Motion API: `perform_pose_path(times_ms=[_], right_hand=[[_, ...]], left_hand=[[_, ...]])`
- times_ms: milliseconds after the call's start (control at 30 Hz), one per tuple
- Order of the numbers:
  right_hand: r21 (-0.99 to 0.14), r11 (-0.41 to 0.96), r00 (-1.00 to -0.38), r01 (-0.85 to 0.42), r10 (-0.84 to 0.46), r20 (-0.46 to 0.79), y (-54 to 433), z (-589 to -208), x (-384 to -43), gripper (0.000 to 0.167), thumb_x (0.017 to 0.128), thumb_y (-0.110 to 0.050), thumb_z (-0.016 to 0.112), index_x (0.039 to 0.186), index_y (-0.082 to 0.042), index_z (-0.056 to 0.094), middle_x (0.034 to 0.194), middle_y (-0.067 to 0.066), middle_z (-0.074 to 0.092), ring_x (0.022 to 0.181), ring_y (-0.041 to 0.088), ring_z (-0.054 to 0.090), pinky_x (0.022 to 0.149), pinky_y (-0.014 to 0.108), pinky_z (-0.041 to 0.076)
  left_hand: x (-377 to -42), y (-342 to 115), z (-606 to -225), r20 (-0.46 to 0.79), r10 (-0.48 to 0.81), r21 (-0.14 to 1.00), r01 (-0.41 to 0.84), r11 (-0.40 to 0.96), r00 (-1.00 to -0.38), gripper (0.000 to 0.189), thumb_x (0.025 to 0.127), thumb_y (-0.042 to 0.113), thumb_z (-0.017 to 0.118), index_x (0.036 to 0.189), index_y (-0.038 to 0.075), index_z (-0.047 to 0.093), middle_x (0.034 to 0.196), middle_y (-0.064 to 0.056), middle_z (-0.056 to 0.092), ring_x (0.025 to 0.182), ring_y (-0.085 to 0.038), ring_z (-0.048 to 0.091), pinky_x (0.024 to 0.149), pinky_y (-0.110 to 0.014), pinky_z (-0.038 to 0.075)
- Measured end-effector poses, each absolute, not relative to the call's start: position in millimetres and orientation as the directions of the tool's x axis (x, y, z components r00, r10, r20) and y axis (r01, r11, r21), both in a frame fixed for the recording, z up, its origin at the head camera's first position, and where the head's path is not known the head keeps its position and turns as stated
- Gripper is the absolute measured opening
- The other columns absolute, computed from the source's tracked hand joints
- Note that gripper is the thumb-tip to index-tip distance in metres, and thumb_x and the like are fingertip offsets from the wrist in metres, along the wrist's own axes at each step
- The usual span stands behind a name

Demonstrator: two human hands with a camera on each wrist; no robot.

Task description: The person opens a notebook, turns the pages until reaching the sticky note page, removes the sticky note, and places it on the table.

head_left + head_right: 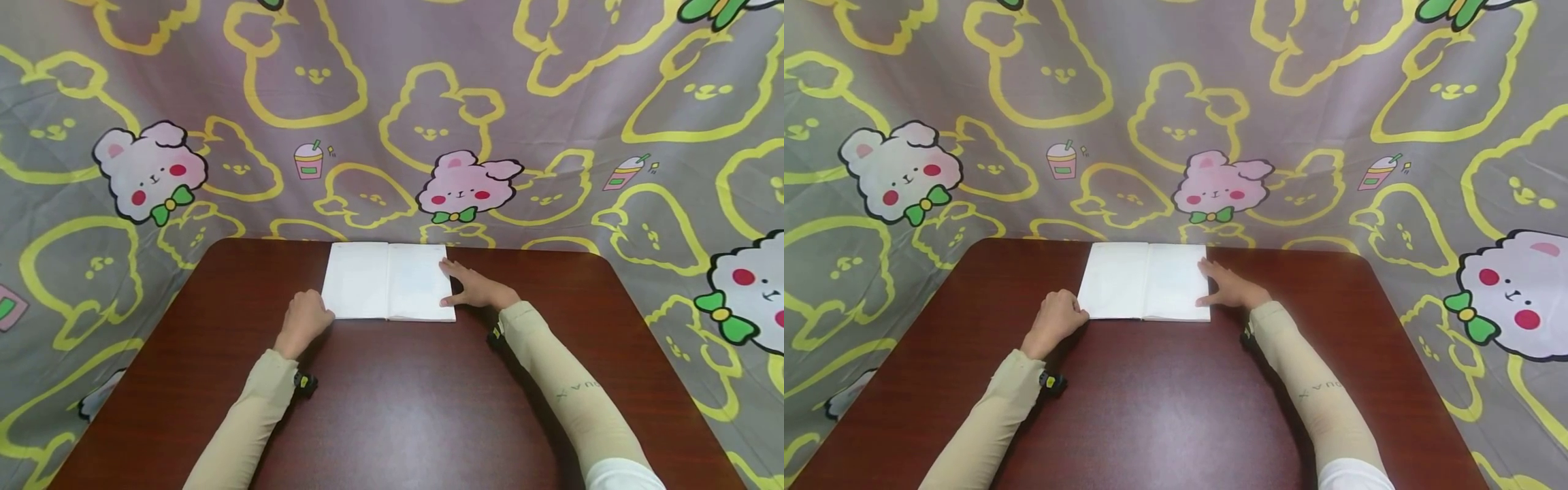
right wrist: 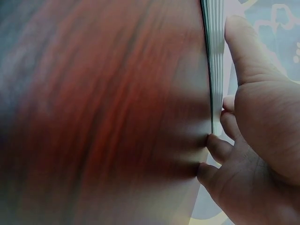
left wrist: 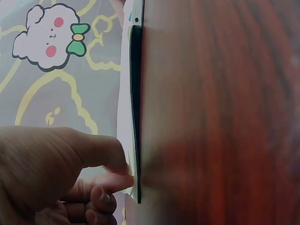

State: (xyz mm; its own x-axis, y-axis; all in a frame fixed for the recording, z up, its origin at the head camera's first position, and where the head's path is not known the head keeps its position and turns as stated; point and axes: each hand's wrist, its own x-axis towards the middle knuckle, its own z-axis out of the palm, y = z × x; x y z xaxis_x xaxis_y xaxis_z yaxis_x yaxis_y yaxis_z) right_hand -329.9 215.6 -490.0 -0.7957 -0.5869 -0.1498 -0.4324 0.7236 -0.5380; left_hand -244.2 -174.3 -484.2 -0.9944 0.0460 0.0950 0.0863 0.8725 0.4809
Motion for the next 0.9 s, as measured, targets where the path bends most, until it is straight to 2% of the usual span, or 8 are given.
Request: perform_pose_path(times_ms=[367,467,533,600,667,767,833,900], right_hand=[[-0.552,0.726,-0.799,-0.41,-0.577,-0.166,216.1,-487.2,-329.6,0.105,0.088,-0.04,0.079,0.163,-0.003,0.014,0.17,0.018,0.011,0.157,0.038,0.004,0.124,0.06,0.012],[-0.556,0.723,-0.799,-0.411,-0.579,-0.162,216.9,-487.0,-329.4,0.104,0.089,-0.038,0.079,0.162,-0.003,0.015,0.17,0.018,0.011,0.157,0.038,0.004,0.124,0.061,0.012],[-0.559,0.719,-0.799,-0.413,-0.581,-0.158,217.4,-487.6,-329.4,0.104,0.089,-0.038,0.079,0.162,-0.002,0.015,0.17,0.018,0.011,0.157,0.039,0.004,0.124,0.062,0.012],[-0.559,0.718,-0.797,-0.416,-0.583,-0.156,217.6,-488.9,-330.0,0.104,0.089,-0.039,0.079,0.162,-0.002,0.015,0.17,0.018,0.011,0.157,0.039,0.004,0.124,0.061,0.012],[-0.559,0.715,-0.795,-0.42,-0.587,-0.153,217.7,-489.9,-330.4,0.104,0.089,-0.039,0.079,0.162,-0.002,0.015,0.17,0.018,0.011,0.157,0.039,0.004,0.124,0.061,0.012],[-0.562,0.706,-0.789,-0.432,-0.598,-0.144,217.1,-490.9,-330.9,0.103,0.089,-0.039,0.079,0.162,-0.002,0.016,0.17,0.019,0.012,0.157,0.04,0.004,0.124,0.061,0.013],[-0.567,0.702,-0.788,-0.43,-0.599,-0.144,216.5,-490.8,-330.7,0.103,0.089,-0.038,0.079,0.162,-0.002,0.016,0.17,0.019,0.012,0.157,0.04,0.004,0.124,0.061,0.012],[-0.569,0.702,-0.787,-0.428,-0.599,-0.148,215.6,-490.8,-330.6,0.104,0.089,-0.038,0.079,0.162,-0.002,0.016,0.17,0.018,0.011,0.157,0.039,0.003,0.124,0.061,0.013]], left_hand=[[-246.7,-176.8,-477.3,0.002,0.052,0.46,0.047,0.887,-0.999,0.039,0.08,0.009,0.063,0.053,0.012,0.036,0.055,0.003,0.025,0.053,-0.015,0.03,0.045,-0.029,0.029],[-247.9,-174.5,-475.1,0.052,0.057,0.413,0.073,0.908,-0.997,0.028,0.082,0.007,0.067,0.061,0.004,0.047,0.058,-0.002,0.036,0.056,-0.02,0.04,0.047,-0.033,0.036],[-249.4,-169.7,-473.9,0.096,0.066,0.368,0.097,0.925,-0.993,0.018,0.082,0.007,0.07,0.076,-0.004,0.057,0.067,-0.01,0.048,0.064,-0.027,0.051,0.053,-0.039,0.046],[-252.2,-161.8,-472.5,0.136,0.092,0.322,0.131,0.938,-0.987,0.022,0.084,0.008,0.072,0.093,-0.009,0.062,0.08,-0.019,0.057,0.076,-0.035,0.058,0.063,-0.046,0.053],[-256.2,-151.3,-471.2,0.174,0.144,0.271,0.188,0.944,-0.974,0.027,0.085,0.01,0.073,0.101,-0.01,0.063,0.09,-0.024,0.06,0.085,-0.039,0.061,0.071,-0.05,0.056],[-264.4,-133.4,-469.1,0.205,0.264,0.214,0.306,0.928,-0.943,0.027,0.09,0.014,0.071,0.103,-0.008,0.065,0.098,-0.025,0.062,0.093,-0.04,0.062,0.078,-0.051,0.056],[-271.0,-122.4,-468.6,0.206,0.347,0.172,0.383,0.908,-0.915,0.032,0.095,0.019,0.068,0.112,-0.007,0.065,0.11,-0.026,0.064,0.107,-0.041,0.062,0.092,-0.05,0.054],[-278.7,-112.8,-469.0,0.179,0.408,0.143,0.434,0.889,-0.895,0.039,0.099,0.023,0.063,0.125,-0.006,0.063,0.127,-0.028,0.061,0.124,-0.042,0.056,0.109,-0.049,0.045]])
